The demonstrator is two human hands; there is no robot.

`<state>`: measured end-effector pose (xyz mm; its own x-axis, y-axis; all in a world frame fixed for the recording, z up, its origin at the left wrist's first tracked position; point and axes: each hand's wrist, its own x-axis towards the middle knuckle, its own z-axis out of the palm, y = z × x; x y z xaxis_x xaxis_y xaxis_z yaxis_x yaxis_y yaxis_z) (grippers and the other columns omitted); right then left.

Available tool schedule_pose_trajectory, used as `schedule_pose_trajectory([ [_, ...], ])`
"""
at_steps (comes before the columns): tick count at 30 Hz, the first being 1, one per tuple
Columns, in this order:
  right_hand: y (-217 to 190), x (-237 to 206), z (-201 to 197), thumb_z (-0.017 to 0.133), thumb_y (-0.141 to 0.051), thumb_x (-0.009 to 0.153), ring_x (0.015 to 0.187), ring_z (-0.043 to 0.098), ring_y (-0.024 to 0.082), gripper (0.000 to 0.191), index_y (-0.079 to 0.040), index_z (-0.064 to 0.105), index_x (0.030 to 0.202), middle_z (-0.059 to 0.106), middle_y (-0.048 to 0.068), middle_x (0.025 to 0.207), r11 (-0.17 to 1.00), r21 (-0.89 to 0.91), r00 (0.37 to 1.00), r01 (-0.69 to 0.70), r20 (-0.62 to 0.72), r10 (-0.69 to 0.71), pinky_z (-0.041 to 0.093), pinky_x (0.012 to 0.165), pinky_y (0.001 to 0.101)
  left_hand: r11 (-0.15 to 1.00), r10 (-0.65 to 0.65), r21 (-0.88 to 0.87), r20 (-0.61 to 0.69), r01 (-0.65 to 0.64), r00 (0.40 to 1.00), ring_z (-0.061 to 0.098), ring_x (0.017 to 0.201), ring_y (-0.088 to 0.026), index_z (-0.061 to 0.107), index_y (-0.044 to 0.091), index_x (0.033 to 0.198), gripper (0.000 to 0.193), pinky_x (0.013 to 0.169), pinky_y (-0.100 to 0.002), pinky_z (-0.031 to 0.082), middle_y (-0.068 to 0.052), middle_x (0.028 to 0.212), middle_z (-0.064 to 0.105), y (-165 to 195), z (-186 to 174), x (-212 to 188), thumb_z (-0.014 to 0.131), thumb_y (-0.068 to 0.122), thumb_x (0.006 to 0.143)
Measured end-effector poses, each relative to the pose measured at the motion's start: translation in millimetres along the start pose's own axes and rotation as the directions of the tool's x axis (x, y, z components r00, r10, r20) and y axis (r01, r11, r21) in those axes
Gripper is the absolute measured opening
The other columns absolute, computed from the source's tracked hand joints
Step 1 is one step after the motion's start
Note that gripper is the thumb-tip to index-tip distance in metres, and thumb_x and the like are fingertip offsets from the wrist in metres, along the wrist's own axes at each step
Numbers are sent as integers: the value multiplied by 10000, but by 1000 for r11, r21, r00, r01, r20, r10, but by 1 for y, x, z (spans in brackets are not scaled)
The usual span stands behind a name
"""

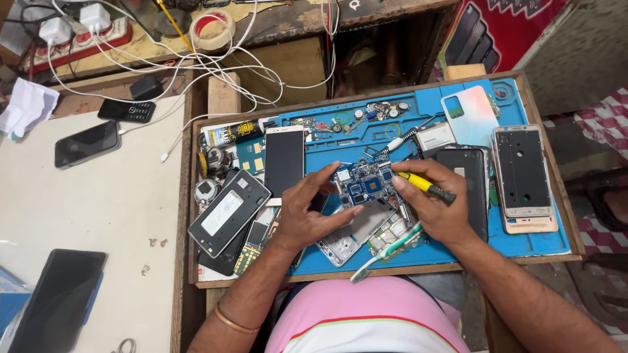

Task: The person holds a disassembled phone motherboard on a blue repair mat and uses a yellow-handled screwdriver to work on its components, repositioning the board repeatedly. Nearby disassembled phone bodies, screens, and small parts lie on the cluttered workbench as the person continues prying and adjusting the board.

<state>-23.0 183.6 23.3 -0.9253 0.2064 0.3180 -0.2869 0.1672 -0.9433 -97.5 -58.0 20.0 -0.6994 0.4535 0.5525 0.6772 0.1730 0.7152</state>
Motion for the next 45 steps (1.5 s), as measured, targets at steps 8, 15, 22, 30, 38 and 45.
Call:
schedule_pose_trajectory([
  [8, -2, 6, 4, 741, -43, 939, 786, 705, 105, 215, 15, 692, 1141, 713, 69, 976, 967, 204, 985, -150, -52, 164, 620, 683, 253, 941, -158, -283, 112, 183, 981, 763, 877, -142, 538, 74, 1499, 748, 802, -288, 625, -86, 1036, 751, -7, 3, -3, 881, 219, 850],
  [15, -5, -1, 3, 738, -16, 977, 815, 710, 116, 209, 23, 671, 1171, 708, 99, 1014, 995, 99, 997, -26, -63, 32, 624, 693, 254, 766, -295, -546, 171, 340, 940, 725, 884, -115, 551, 13, 1492, 423, 775, -255, 601, -71, 1028, 737, -16, 4, -7, 603, 116, 1085],
  [22, -7, -2, 3, 734, 4, 997, 863, 712, 118, 205, 24, 661, 1188, 702, 102, 1057, 994, 104, 997, -20, -66, 27, 636, 741, 260, 720, -265, -620, 170, 312, 949, 729, 912, -117, 574, 26, 1461, 400, 800, -246, 606, -76, 1065, 741, -18, 5, -7, 636, 132, 1081],
  [30, -6, -3, 4, 737, 3, 992, 888, 716, 121, 204, 29, 663, 1180, 707, 110, 1071, 998, 68, 998, -9, -59, 13, 639, 768, 263, 711, -271, -623, 184, 325, 945, 737, 912, -126, 605, 22, 1415, 384, 816, -265, 629, -93, 1055, 758, -23, 6, -8, 678, 128, 1054],
  [38, -9, -3, 9, 740, 20, 989, 844, 701, 133, 206, 42, 669, 1182, 695, 104, 1026, 998, 54, 997, 14, -83, -9, 619, 758, 269, 667, -280, -663, 198, 339, 939, 731, 930, -131, 597, 25, 1422, 403, 843, -275, 634, -103, 1092, 743, -26, 6, -6, 680, 132, 1043],
  [45, -9, -2, 9, 726, -4, 990, 871, 715, 137, 204, 33, 662, 1180, 705, 111, 1041, 995, 76, 996, 64, -68, -58, 635, 763, 273, 718, -277, -604, 208, 346, 938, 747, 897, -136, 574, 13, 1442, 452, 807, -276, 644, -128, 1062, 765, -23, 3, -1, 697, 120, 1019],
])
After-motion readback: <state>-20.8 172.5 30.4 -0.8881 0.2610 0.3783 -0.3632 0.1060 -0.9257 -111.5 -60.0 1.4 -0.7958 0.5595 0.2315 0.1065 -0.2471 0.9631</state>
